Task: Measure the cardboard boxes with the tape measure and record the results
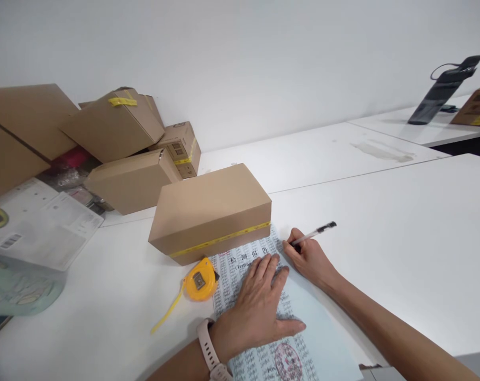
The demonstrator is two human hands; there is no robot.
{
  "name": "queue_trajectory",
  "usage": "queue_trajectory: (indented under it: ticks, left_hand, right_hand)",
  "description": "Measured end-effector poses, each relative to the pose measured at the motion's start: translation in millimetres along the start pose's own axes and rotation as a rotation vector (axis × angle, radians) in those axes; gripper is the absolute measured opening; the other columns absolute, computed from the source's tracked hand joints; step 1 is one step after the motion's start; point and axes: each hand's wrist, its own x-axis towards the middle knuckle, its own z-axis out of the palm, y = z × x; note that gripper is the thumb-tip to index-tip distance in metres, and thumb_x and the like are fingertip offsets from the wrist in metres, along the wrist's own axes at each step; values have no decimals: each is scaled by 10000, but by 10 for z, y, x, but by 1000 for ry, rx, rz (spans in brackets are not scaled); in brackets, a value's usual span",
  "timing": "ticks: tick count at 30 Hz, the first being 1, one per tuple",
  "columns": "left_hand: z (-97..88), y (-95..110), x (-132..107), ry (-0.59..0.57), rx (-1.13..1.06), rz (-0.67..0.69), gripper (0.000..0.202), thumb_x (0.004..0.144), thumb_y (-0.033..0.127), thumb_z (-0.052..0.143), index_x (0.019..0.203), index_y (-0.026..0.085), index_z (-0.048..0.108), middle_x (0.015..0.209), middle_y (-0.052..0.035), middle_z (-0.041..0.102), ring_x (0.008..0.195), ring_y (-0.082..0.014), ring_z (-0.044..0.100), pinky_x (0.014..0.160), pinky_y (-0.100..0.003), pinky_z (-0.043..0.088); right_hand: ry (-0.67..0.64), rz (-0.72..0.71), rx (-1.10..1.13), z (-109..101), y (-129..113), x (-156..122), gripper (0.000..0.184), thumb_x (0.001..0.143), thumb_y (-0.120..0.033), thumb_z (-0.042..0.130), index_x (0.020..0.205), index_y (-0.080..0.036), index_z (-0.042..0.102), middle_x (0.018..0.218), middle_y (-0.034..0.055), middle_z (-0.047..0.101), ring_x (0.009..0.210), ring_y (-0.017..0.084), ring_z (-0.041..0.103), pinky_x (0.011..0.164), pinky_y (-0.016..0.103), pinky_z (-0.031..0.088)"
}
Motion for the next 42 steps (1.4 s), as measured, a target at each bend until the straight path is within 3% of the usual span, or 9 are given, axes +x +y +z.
queue_trajectory:
  ticks: [27,37,42]
  left_hand:
    - [1,2,3,5,-14,-7,918,865,733,469,1492,86,293,1620,-221,174,1517,-315,73,1243,-510,107]
    - [30,-12,9,13,5,-3,916,864,741,461,1492,98,289,1618,-221,179,1519,-304,68,1241,-509,113]
    - [22,-5,6,7,8,-5,910,862,719,494,1488,89,298,1617,-222,182,1516,-314,85,1244,-501,108]
  right_hand:
    - [7,11,-15,-6,1,2,272,877,-400,534,693,-242,409,505,-79,335,483,108,316,477,264,282]
    - [16,-1,-1,-5,-38,-1,346,890,-500,518,679,-240,434,499,-68,357,465,108,323,453,268,285]
    - [16,13,3,-5,-32,-2,311,881,-463,536,690,-242,430,498,-74,362,462,109,332,464,270,294]
